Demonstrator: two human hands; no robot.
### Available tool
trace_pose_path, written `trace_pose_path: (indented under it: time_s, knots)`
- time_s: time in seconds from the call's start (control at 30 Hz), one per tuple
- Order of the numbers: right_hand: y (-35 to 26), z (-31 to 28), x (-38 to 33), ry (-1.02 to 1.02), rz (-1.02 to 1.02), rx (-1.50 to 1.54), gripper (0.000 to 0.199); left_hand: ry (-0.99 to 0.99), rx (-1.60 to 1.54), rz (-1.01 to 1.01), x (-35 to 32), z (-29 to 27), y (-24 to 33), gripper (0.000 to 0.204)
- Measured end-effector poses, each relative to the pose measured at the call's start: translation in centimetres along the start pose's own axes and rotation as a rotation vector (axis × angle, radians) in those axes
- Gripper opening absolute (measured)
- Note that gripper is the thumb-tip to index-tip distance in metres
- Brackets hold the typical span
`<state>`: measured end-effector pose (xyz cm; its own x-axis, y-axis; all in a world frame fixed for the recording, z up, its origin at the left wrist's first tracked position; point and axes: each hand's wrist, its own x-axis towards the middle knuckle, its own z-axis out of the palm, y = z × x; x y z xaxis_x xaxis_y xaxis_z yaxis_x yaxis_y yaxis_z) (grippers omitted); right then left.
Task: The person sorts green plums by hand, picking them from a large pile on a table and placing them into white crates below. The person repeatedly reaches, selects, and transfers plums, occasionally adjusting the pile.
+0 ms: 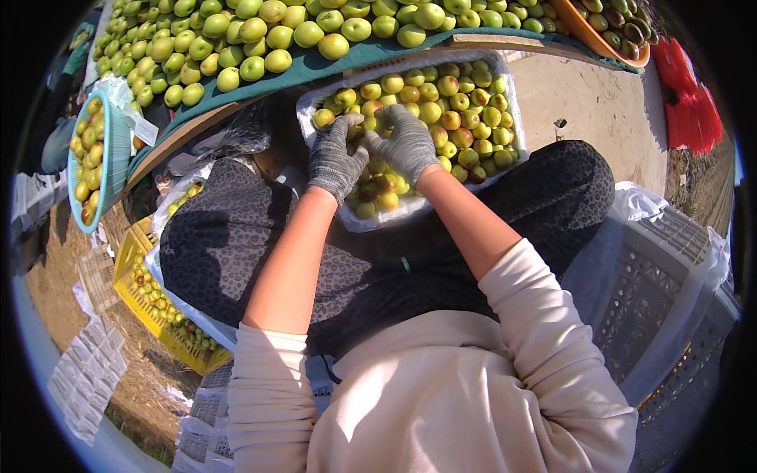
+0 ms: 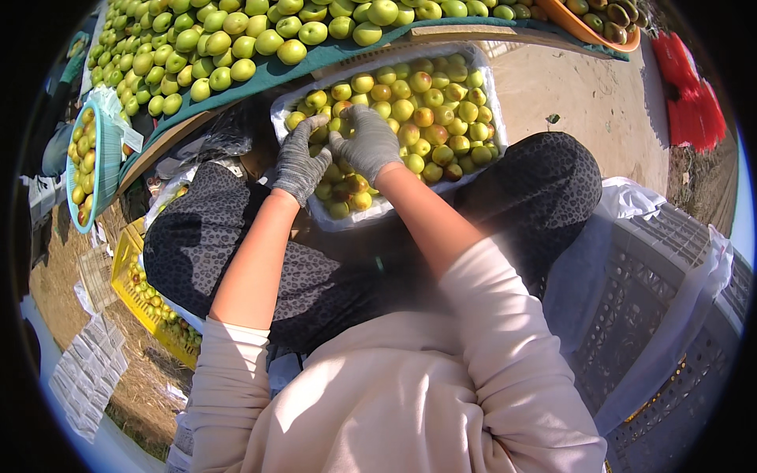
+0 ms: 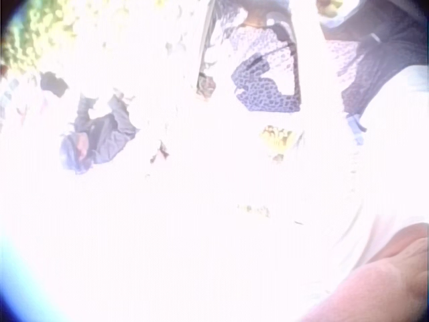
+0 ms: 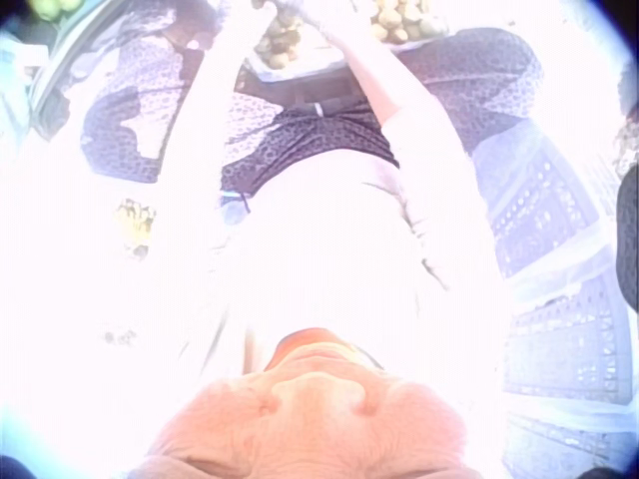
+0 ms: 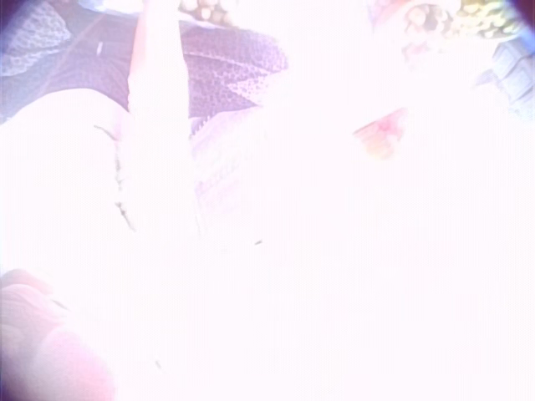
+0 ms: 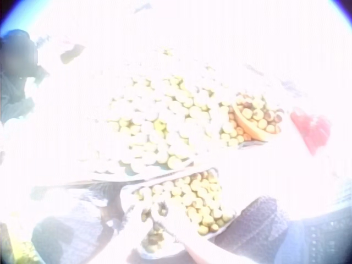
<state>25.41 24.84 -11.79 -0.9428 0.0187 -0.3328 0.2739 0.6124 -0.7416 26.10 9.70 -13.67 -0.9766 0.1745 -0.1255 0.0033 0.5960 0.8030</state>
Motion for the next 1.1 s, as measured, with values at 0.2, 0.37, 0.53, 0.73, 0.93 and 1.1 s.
trace_pose_path:
  time_s: [0.2,0.37,0.53,0.73,0.93,1.1]
  knots:
    - [0.8,2.5,0.9,0.039,-0.232,-0.560,0.037,0.350,-0.144,-0.364,1.3,-0.5,-1.9,0.039]
    - [1.3,3.1,0.1,0.110,-0.166,-0.522,0.038,0.640,-0.750,-0.845,0.4,1.5,-4.5,0.041]
    - [0.7,3.1,0.0,0.136,-0.160,-0.476,0.037,0.588,-0.939,-0.924,-1.2,6.1,-9.3,0.042]
    - [4.4,-4.3,2.4,0.198,-0.164,-0.398,0.036,0.498,-0.971,-0.991,-1.8,7.4,-13.0,0.049]
    - [15.1,-21.2,8.6,-0.088,0.454,-0.493,0.038,0.566,-1.043,-1.065,-0.7,5.4,-7.3,0.055]
    - [19.7,-23.1,8.6,-0.359,0.848,-0.117,0.038,0.575,-0.725,-1.298,0.2,3.9,-1.3,0.074]
